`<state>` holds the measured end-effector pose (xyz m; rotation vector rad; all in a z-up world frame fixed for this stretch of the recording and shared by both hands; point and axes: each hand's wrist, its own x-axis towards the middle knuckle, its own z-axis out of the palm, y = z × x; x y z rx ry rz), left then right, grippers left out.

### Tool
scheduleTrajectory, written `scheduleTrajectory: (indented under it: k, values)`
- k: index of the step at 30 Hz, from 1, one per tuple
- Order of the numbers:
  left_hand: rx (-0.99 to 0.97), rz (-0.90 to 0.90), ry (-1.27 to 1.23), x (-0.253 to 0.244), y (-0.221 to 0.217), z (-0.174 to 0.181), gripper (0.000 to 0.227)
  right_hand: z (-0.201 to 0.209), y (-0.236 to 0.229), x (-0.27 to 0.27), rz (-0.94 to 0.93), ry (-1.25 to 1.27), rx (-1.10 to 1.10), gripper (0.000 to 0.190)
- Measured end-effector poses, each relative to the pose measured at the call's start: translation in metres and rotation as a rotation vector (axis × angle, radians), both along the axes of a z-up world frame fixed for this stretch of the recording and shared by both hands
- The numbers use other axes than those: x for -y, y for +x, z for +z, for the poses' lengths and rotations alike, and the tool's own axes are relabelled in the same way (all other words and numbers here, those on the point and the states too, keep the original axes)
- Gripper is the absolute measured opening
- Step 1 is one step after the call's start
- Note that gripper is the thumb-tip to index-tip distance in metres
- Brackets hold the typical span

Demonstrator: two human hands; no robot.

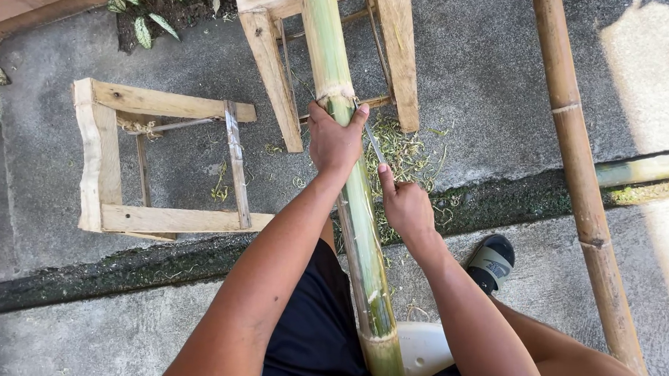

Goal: Scraping the outer green layer of a bamboo stalk using a hand-held knife.

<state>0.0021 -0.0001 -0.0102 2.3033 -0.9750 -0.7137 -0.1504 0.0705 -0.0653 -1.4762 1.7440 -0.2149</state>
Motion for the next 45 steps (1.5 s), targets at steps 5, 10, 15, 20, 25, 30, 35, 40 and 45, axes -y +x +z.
scheduleTrajectory:
  k: [5,10,15,20,25,30,35,40,45]
  values:
    - [-0.034,0.005,-0.004,0.001,0.001,0.001,0.115,0.042,-0.02,0.016,0.088,0.09,-0.15,0.09]
    - [-0.006,0.02,0.014,0.002,-0.001,0.006,0.118,0.034,-0.019,0.022,0.126,0.084,-0.15,0.089]
    - [0.001,0.012,0.022,-0.001,-0.002,0.001,0.116,0.009,0.001,0.002,-0.03,0.033,0.031,0.091]
    - [0.016,0.007,0.003,0.002,0.0,-0.003,0.116,0.02,-0.001,0.0,-0.052,0.071,0.082,0.093]
    - [0.07,-0.015,-0.077,0.002,0.005,-0.016,0.118,0.052,-0.018,0.015,0.064,0.063,-0.08,0.089]
    - [-0.013,-0.001,0.033,0.001,-0.001,0.003,0.12,0.025,-0.012,0.015,0.074,0.168,-0.07,0.09]
    - [0.023,0.003,0.06,0.002,-0.003,0.01,0.116,0.018,0.007,0.002,-0.042,0.079,0.095,0.092]
    - [-0.089,0.054,0.09,-0.002,-0.008,0.022,0.109,0.025,0.011,-0.004,-0.112,0.193,0.151,0.096]
    - [0.017,0.017,0.099,0.003,-0.006,0.024,0.112,0.006,0.018,-0.001,-0.063,0.107,0.221,0.096]
